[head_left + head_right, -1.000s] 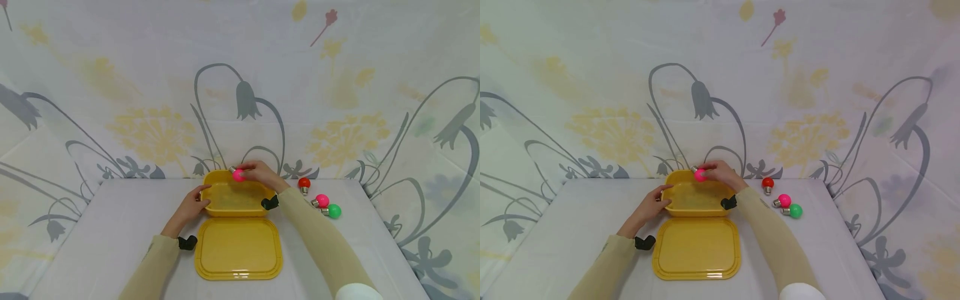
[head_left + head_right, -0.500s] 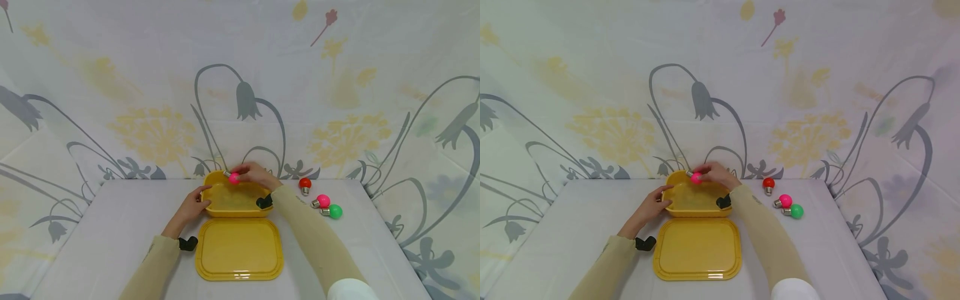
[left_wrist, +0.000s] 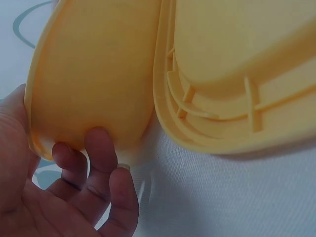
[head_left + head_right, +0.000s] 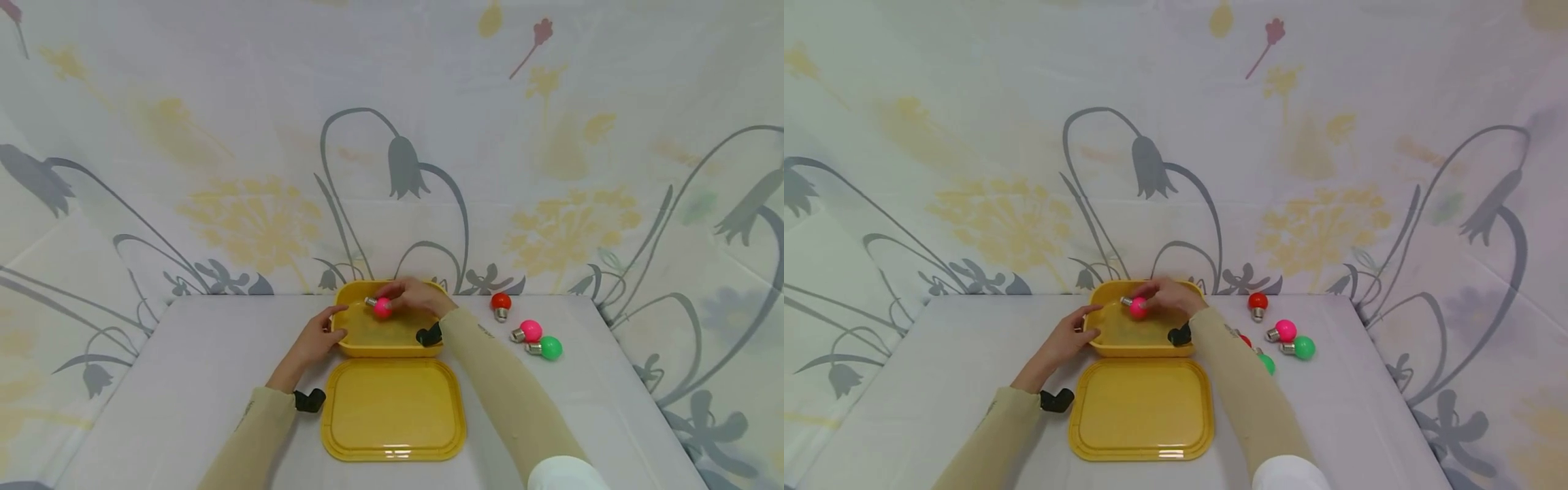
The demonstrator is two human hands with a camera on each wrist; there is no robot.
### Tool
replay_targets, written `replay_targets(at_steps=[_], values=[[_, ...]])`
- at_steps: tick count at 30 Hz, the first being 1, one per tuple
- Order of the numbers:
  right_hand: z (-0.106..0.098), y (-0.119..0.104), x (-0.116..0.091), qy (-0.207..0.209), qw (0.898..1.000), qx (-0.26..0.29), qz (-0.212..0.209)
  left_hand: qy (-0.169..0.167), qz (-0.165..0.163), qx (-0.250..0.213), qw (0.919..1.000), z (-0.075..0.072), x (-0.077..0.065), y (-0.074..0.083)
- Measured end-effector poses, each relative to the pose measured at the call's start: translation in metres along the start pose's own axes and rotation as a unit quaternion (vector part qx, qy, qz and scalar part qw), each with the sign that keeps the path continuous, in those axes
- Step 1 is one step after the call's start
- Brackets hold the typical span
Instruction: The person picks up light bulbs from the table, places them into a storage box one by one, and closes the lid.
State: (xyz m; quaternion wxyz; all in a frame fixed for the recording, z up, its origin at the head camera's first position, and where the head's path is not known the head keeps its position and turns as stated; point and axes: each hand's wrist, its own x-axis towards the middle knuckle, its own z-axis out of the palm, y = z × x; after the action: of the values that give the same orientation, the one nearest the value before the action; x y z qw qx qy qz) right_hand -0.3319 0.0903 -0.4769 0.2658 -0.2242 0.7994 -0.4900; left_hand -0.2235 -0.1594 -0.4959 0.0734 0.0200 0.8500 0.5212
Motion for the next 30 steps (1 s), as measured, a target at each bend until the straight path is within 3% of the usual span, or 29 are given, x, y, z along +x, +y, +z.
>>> replay_targets(at_steps=[17, 30], values=[[0.006, 0.01, 0.003, -0.014, 1.0, -0.003, 0.026, -0.002, -0.002, -0.002, 1.0, 0.0, 0.001, -0.001], [0.012, 0.007, 0.006, -0.017, 0.997, 0.061, 0.047, 0.001, -0.004, 0.001, 1.0, 0.001, -0.002, 0.001]])
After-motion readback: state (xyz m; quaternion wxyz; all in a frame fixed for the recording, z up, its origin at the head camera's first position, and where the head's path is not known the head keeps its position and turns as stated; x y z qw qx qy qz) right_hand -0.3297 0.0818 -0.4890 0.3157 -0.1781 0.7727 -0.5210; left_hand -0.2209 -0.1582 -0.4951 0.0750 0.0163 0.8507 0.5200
